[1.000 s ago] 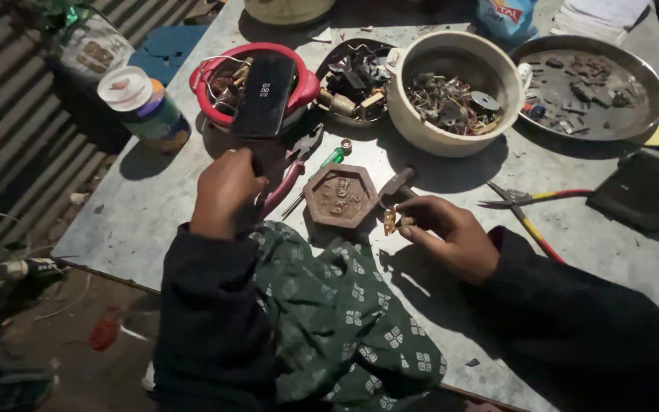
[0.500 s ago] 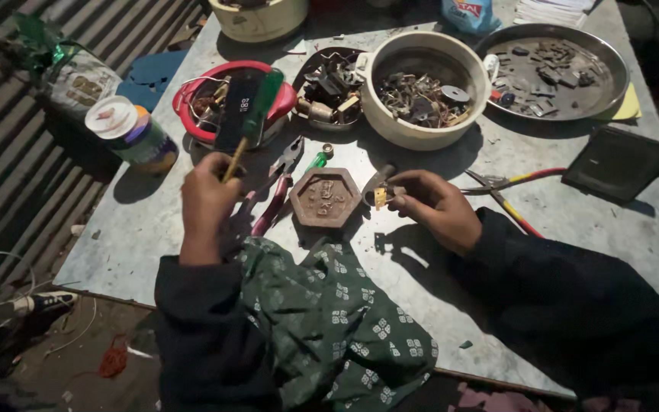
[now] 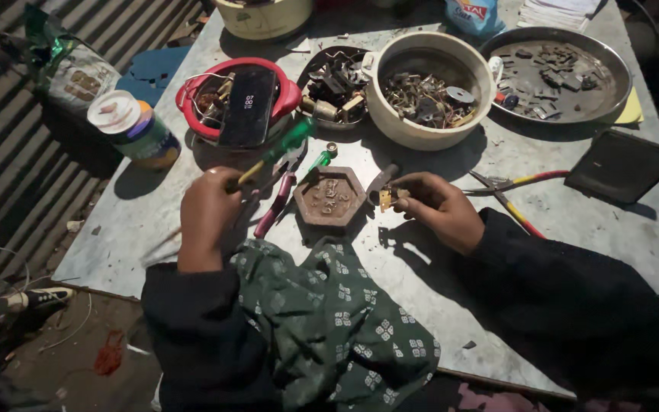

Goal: The person disassembles and repairs small electronic components on a cluttered workbench. They use pliers to strip wires and a hammer to shape metal parts, placing finished pieces into a container.

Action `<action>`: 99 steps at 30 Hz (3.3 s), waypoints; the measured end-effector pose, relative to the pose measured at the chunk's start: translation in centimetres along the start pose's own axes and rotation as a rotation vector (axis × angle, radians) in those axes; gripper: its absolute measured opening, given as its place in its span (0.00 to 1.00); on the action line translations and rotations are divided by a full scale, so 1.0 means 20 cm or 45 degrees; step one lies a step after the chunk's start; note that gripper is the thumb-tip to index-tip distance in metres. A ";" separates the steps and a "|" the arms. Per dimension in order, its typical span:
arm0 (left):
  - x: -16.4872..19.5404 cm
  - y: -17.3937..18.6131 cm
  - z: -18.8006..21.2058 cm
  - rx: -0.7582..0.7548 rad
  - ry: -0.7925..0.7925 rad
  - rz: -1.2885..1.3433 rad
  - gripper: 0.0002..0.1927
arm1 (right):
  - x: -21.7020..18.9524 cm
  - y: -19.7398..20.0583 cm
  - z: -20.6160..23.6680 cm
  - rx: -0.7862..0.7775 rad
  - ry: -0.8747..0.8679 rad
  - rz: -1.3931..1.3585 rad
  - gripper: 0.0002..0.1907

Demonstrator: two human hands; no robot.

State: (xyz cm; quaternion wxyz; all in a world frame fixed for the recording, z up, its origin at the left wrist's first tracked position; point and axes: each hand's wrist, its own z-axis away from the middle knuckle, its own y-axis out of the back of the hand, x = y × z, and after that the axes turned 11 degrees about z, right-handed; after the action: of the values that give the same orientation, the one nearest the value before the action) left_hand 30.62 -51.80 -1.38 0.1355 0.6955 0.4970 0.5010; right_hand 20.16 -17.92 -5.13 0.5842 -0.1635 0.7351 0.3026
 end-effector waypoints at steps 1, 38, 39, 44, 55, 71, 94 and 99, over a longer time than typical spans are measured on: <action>0.01 0.00 0.00 -0.038 0.056 -0.064 0.15 | 0.00 0.00 0.00 -0.009 0.009 -0.013 0.19; 0.06 -0.19 0.10 0.226 -0.620 0.009 0.10 | 0.03 0.14 0.04 0.128 0.032 -0.192 0.20; 0.06 -0.19 0.10 0.228 -0.669 -0.017 0.10 | 0.03 0.14 0.04 0.134 0.007 -0.190 0.20; 0.06 -0.17 0.11 0.174 -0.801 -0.062 0.12 | 0.02 0.09 -0.01 0.150 -0.067 -0.275 0.20; 0.04 -0.13 0.13 0.189 -0.840 -0.056 0.14 | 0.05 -0.01 -0.13 0.217 -0.065 -0.427 0.21; -0.02 -0.12 0.11 0.010 -0.778 0.024 0.18 | 0.13 -0.11 -0.26 0.153 -0.072 -0.460 0.18; 0.01 -0.24 0.07 -0.099 -0.642 -0.138 0.23 | 0.12 -0.08 -0.24 0.153 0.026 -0.347 0.17; -0.07 -0.32 0.02 -0.155 -0.643 0.018 0.22 | 0.11 -0.10 -0.22 0.119 -0.009 -0.453 0.18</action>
State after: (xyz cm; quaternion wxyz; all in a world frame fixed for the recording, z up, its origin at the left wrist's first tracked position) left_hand 27.46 -49.87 -6.69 0.2935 0.7925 0.4113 0.3414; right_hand 17.48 -22.04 -7.16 0.6382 -0.2624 0.7058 0.1605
